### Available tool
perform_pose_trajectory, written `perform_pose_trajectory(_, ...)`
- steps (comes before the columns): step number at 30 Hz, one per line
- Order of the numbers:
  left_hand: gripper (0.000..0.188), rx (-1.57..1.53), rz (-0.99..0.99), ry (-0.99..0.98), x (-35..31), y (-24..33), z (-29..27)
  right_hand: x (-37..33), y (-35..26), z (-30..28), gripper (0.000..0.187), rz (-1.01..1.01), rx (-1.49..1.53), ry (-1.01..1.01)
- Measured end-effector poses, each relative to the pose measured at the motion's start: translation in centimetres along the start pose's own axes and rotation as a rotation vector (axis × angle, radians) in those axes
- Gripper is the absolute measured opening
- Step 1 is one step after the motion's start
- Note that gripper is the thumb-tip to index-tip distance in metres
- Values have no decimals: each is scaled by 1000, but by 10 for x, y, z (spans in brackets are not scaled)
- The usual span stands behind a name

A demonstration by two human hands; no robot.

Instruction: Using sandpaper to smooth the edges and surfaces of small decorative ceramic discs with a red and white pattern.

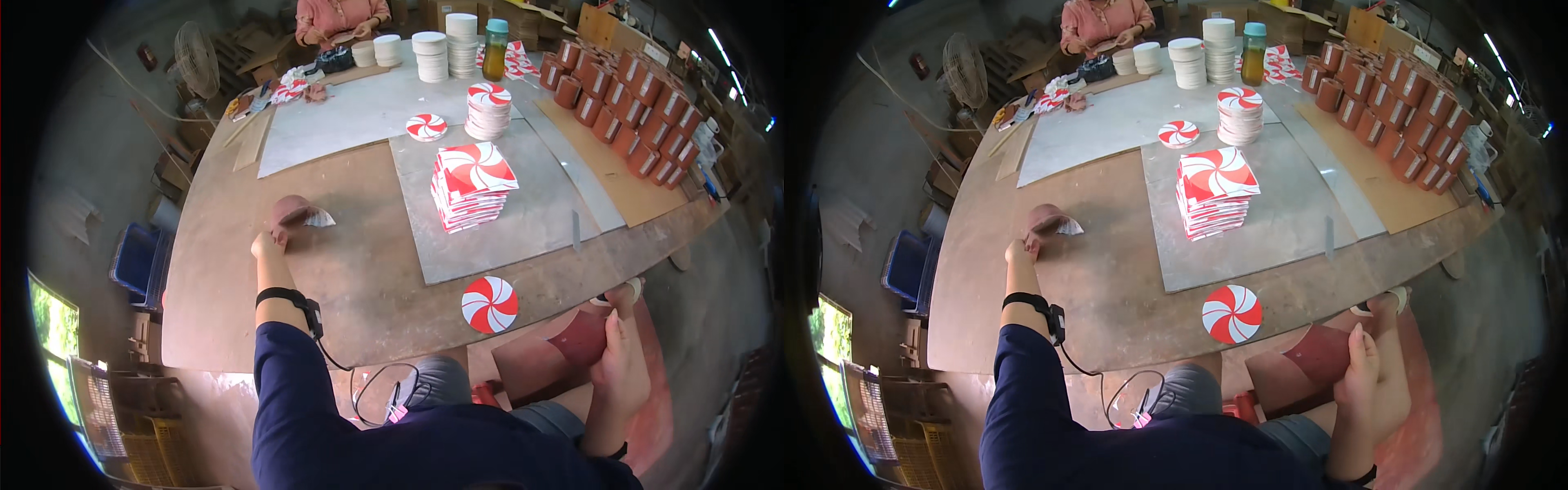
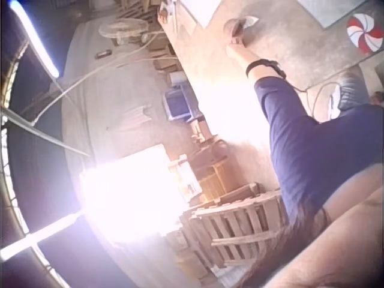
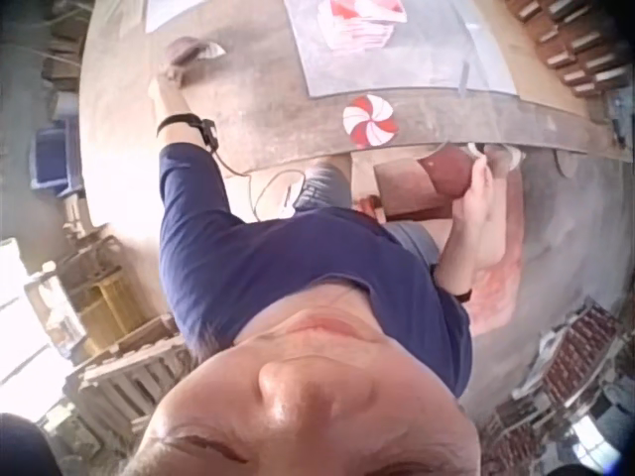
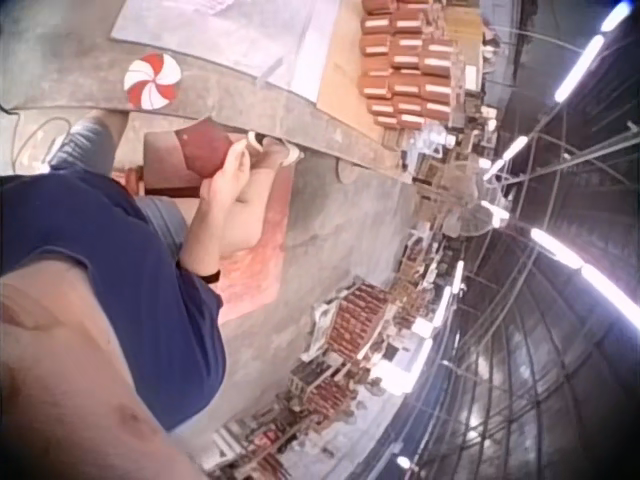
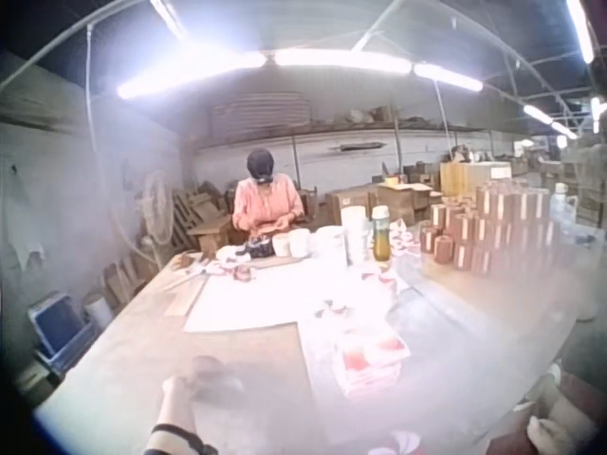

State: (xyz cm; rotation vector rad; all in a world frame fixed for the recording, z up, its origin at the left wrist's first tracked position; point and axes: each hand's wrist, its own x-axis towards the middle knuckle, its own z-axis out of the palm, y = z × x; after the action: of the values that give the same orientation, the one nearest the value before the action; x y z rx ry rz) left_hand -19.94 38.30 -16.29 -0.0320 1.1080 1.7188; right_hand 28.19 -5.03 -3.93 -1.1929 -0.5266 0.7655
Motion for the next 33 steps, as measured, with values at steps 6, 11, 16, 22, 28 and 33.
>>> perform_pose_trajectory(6, 54, 1124, 712, 605, -50, 3, 16, 11, 26, -5, 27, 72, 155, 56)
perform_pose_trajectory(11, 51, 975, 994, 349, -135, -2, 31, 23, 20, 23, 23, 66, 326, -80)
perform_pose_trajectory(16, 29, 633, 698, -738, -246, -66, 29, 20, 25, 26, 23, 90, 403, -132)
perform_pose_trajectory(22, 48, 674, 49, -1435, -401, -133, 5, -2, 30, 23, 23, 187, 390, -173)
perform_pose_trajectory(28, 29, 934, 72, -1545, -435, -156, -14, -31, 22, -10, 18, 286, 286, -307)
perform_pose_trajectory(33, 25, 1103, -138, -1773, -460, -145, -28, -27, 22, -70, 28, 541, 591, -734)
